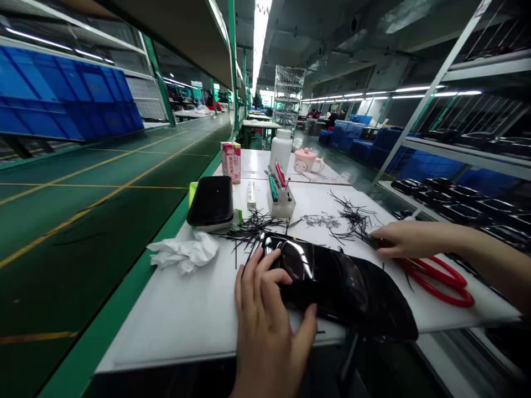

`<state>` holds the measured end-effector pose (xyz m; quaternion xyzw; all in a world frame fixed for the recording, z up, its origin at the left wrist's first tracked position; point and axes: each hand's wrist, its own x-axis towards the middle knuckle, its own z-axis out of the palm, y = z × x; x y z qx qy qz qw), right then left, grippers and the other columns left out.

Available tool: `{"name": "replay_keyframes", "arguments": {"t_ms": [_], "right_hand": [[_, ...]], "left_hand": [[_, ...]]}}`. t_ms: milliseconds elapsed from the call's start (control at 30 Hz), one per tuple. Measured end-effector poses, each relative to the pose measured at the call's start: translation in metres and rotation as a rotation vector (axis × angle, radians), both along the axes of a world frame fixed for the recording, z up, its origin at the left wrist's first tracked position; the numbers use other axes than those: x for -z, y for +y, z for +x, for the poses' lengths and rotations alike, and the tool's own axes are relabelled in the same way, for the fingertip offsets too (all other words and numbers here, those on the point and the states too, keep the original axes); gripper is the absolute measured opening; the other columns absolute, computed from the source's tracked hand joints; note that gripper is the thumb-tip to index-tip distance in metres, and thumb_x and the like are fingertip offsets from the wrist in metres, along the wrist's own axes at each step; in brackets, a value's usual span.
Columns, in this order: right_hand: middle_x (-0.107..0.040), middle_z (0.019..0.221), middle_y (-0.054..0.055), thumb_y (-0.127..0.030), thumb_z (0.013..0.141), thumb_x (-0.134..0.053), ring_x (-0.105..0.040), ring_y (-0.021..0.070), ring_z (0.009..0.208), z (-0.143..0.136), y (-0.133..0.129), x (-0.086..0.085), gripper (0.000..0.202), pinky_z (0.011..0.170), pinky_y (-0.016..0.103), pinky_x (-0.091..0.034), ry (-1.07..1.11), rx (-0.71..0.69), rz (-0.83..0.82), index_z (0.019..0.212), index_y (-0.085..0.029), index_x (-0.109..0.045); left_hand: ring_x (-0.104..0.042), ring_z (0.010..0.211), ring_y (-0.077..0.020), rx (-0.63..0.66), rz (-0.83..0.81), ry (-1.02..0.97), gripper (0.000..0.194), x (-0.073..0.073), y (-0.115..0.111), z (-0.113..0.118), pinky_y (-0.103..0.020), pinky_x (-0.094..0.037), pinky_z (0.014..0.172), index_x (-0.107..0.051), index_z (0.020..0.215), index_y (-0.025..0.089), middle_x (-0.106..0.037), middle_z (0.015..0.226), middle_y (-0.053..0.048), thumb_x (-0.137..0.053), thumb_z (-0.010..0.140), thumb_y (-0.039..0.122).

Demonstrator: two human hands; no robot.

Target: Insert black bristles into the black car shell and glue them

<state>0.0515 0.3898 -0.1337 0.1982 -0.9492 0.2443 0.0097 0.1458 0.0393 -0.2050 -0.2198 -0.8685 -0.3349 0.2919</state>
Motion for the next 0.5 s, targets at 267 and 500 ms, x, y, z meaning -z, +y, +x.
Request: {"name": "replay_keyframes", "arguments": {"t_ms": [267, 500], "right_hand": [[-0.064, 0.078, -0.002, -0.044, 0.099, -0.066, -0.055, 0.0074, 0.056, -0.093, -0.113, -0.020, 0.031, 0.048, 0.019, -0.045, -0.012, -0.034, -0.189, 0.112, -0.015, -0.066], [-0.058, 0.069, -0.005, -0.036, 0.099, -0.067, -0.047, 0.0061, 0.052, -0.119, -0.164, -0.022, 0.028, 0.048, 0.018, -0.039, 0.110, 0.078, -0.432, 0.083, -0.014, -0.060]], "left_hand": [[-0.039, 0.148, -0.0343, -0.083, 0.129, -0.009, 0.031, 0.004, 0.012, 0.002, -0.070, -0.045, 0.109, -0.040, 0.105, 0.025, -0.057, 0.138, -0.017, -0.057, 0.086, 0.009], [-0.047, 0.143, -0.0389, -0.103, 0.162, 0.041, 0.042, 0.012, 0.016, 0.000, -0.072, -0.045, 0.109, -0.038, 0.103, 0.026, -0.062, 0.132, -0.017, -0.062, 0.073, 0.007]]}}
